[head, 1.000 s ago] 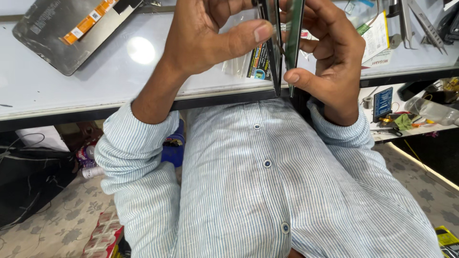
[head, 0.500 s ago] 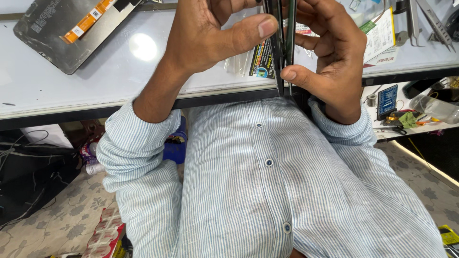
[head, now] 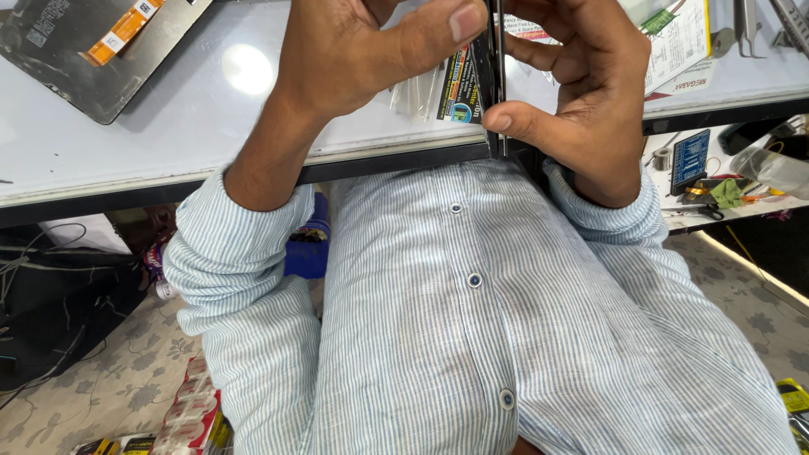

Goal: The person applies adhesive to the edges of a smartphone frame, then places a new screen assembly into the frame and presses it into place. The person then handles a small white strip and places it on the screen assembly.

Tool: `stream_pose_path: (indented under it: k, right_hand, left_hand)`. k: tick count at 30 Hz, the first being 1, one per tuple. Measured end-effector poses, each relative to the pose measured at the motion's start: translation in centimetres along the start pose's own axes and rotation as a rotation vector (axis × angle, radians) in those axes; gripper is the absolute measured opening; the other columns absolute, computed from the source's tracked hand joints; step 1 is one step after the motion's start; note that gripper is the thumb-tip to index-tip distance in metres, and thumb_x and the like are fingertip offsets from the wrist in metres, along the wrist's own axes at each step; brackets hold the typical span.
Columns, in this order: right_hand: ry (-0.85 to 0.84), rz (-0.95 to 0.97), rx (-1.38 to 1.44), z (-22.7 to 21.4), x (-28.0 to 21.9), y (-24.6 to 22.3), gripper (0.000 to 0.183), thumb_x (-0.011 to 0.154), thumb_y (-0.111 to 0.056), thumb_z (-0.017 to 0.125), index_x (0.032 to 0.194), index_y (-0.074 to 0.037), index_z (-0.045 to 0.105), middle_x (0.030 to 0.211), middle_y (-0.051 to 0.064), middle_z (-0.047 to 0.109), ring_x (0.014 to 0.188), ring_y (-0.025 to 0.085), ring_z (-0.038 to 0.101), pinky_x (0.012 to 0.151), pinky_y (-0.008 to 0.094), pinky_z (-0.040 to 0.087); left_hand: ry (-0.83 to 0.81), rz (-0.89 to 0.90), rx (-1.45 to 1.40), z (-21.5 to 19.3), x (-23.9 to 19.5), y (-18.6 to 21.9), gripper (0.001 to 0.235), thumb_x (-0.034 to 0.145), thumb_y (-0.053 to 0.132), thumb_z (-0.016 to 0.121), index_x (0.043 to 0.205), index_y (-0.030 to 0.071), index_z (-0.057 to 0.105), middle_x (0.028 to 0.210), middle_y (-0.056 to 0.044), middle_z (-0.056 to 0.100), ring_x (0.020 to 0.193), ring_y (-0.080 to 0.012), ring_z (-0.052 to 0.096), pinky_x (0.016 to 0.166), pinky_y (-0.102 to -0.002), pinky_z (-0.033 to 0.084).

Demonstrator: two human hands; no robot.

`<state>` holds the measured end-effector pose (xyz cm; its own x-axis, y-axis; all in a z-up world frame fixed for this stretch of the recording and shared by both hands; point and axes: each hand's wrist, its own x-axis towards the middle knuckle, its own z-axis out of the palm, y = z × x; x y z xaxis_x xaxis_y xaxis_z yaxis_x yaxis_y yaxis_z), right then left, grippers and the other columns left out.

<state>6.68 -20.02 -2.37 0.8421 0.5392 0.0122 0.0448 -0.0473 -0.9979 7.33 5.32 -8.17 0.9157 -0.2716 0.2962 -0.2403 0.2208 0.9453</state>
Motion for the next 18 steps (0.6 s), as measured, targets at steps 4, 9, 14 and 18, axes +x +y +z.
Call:
stream_pose_path:
  k: [4,9,14,18]
  right_hand:
    - [-0.009,-0.019,-0.025,-0.1,-0.2,0.3,0.078,0.095,-0.024,0.091,0.153,-0.002,0.043,0.149,0.012,0.057,0.141,0.025,0.054,0.119,0.040,0.053]
    - [-0.023,-0.042,-0.034,-0.2,-0.4,0.8,0.078,0.096,-0.022,0.090,0.154,-0.003,0.041,0.152,0.012,0.055,0.144,0.024,0.051,0.119,0.040,0.053]
    - [-0.026,-0.049,-0.036,-0.2,-0.6,1.1,0.079,0.095,-0.021,0.091,0.154,-0.003,0.042,0.153,0.012,0.055,0.145,0.024,0.050,0.120,0.040,0.052]
    - [-0.029,-0.060,-0.039,-0.1,-0.6,1.3,0.079,0.094,-0.021,0.091,0.153,-0.003,0.042,0.152,0.012,0.055,0.145,0.023,0.050,0.120,0.040,0.052]
  left_hand:
    - [0.016,-0.014,0.054,0.0,0.0,-0.2,0.033,0.112,0.027,0.079,0.089,0.006,0.067,0.067,0.000,0.062,0.057,-0.0043,0.057,0.049,-0.019,0.038]
    - [0.034,-0.029,0.078,0.1,-0.1,-0.4,0.036,0.112,0.027,0.079,0.087,0.004,0.068,0.065,-0.001,0.060,0.055,-0.0040,0.054,0.047,-0.019,0.034]
    - [0.022,-0.048,0.085,-0.1,-0.2,-0.3,0.034,0.111,0.028,0.078,0.088,0.005,0.068,0.065,-0.001,0.060,0.055,-0.0049,0.055,0.047,-0.020,0.036]
    - [-0.006,0.014,0.035,-0.2,-0.2,-0.4,0.031,0.113,0.027,0.072,0.092,0.004,0.068,0.071,-0.001,0.063,0.062,-0.0059,0.062,0.052,-0.020,0.046]
